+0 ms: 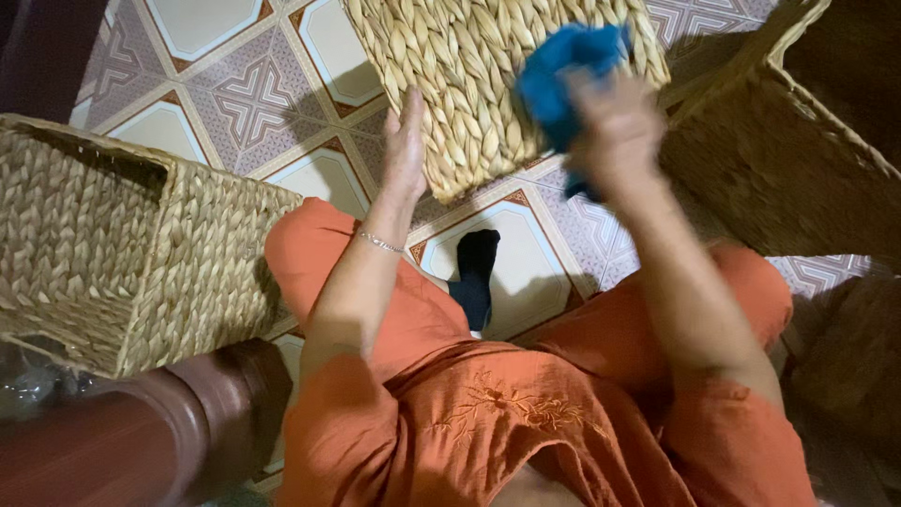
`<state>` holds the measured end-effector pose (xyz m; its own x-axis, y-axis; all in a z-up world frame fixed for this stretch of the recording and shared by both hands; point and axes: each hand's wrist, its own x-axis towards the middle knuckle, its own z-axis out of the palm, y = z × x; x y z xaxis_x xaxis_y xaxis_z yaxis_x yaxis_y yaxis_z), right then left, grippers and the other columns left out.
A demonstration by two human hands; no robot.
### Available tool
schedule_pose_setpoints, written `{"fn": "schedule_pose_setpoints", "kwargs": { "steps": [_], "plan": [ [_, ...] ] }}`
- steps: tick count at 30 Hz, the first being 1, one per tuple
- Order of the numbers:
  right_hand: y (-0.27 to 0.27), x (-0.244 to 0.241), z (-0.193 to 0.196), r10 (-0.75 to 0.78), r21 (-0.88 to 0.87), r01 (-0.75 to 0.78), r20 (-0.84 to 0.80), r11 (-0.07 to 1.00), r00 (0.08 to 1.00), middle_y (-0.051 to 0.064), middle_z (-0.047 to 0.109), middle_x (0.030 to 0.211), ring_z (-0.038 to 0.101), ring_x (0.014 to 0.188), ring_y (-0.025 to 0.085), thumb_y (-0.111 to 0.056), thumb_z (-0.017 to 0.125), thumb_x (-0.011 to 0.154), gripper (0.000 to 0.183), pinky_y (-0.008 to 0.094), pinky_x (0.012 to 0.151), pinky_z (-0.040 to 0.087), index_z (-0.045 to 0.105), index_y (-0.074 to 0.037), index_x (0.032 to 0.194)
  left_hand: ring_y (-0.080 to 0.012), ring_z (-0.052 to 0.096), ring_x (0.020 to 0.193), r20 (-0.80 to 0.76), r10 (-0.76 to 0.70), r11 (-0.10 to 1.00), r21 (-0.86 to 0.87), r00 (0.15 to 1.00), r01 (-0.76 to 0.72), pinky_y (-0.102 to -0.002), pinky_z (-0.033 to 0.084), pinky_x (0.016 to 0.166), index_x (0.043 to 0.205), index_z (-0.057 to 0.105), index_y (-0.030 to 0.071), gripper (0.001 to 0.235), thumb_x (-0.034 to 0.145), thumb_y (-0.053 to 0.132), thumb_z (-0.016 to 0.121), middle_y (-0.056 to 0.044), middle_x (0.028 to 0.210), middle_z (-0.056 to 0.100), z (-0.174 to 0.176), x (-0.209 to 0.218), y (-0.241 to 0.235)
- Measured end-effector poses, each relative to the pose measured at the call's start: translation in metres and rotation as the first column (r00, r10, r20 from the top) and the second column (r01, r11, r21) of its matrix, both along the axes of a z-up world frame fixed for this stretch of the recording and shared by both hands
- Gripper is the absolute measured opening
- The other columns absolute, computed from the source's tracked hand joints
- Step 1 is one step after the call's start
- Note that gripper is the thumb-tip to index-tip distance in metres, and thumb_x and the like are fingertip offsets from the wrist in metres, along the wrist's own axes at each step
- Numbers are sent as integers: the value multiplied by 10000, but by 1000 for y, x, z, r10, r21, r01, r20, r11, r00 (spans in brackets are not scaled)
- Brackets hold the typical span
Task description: The person wipes the exterior and interior surfaces of woven baskets using a blue cloth. They rotate and tilt the baskets to access all sides and the inside, then set the cleaned basket aside.
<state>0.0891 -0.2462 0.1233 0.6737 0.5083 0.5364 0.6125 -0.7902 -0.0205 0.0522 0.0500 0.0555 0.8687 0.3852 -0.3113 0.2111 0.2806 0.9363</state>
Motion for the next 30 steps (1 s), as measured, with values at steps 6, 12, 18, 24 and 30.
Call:
{"fn": "schedule_pose_setpoints", "kwargs": {
  "steps": [6, 12, 18, 24, 30],
  "plan": [
    [-74, 52, -30, -250, 228, 253, -43, 940, 967, 175, 588, 1199, 616, 1019, 334, -39, 820, 734, 619, 454, 802, 555, 631, -71, 1322, -345, 418, 1478, 84, 74, 990, 114, 994, -84, -466, 294, 1234, 1485, 404, -93, 957, 906, 651, 566, -281, 1548, 467, -9, 7, 1],
    [43, -13, 0, 3, 192, -26, 118, 981, 993, 133, 586, 1138, 615, 1011, 326, 27, 748, 882, 460, 415, 702, 548, 693, -145, 1305, -324, 374, 1483, 36, 65, 996, 53, 997, -66, -445, 252, 1212, 1519, 303, -44, 950, 924, 652, 558, -245, 1570, 394, -18, 20, 13],
    [100, -77, 20, 453, 130, -451, 19, 883, 892, 111, 564, 998, 567, 864, 304, -72, 706, 801, 471, 376, 639, 522, 703, -136, 1267, -332, 484, 1430, -13, 132, 991, 2, 991, -132, -449, 420, 1154, 1505, 446, -28, 982, 892, 737, 404, -221, 1569, 453, -3, 18, 18],
    [37, 17, 0, 166, 204, -162, -2, 965, 986, 106, 653, 1077, 631, 1000, 289, -90, 855, 851, 457, 385, 644, 573, 693, -180, 1269, -255, 159, 1533, -27, 44, 992, 120, 999, -41, -461, 161, 1192, 1597, 174, 72, 937, 920, 709, 293, -135, 1669, 166, 17, 18, 12],
    [-20, 66, -12, -167, 262, 135, 102, 956, 981, 202, 595, 1235, 577, 1089, 387, 6, 800, 773, 622, 481, 868, 547, 627, -116, 1357, -277, 208, 1551, 68, 34, 991, 130, 997, -43, -446, 170, 1240, 1611, 172, 51, 958, 940, 719, 320, -175, 1675, 203, 7, 23, 15]
  ]
}}
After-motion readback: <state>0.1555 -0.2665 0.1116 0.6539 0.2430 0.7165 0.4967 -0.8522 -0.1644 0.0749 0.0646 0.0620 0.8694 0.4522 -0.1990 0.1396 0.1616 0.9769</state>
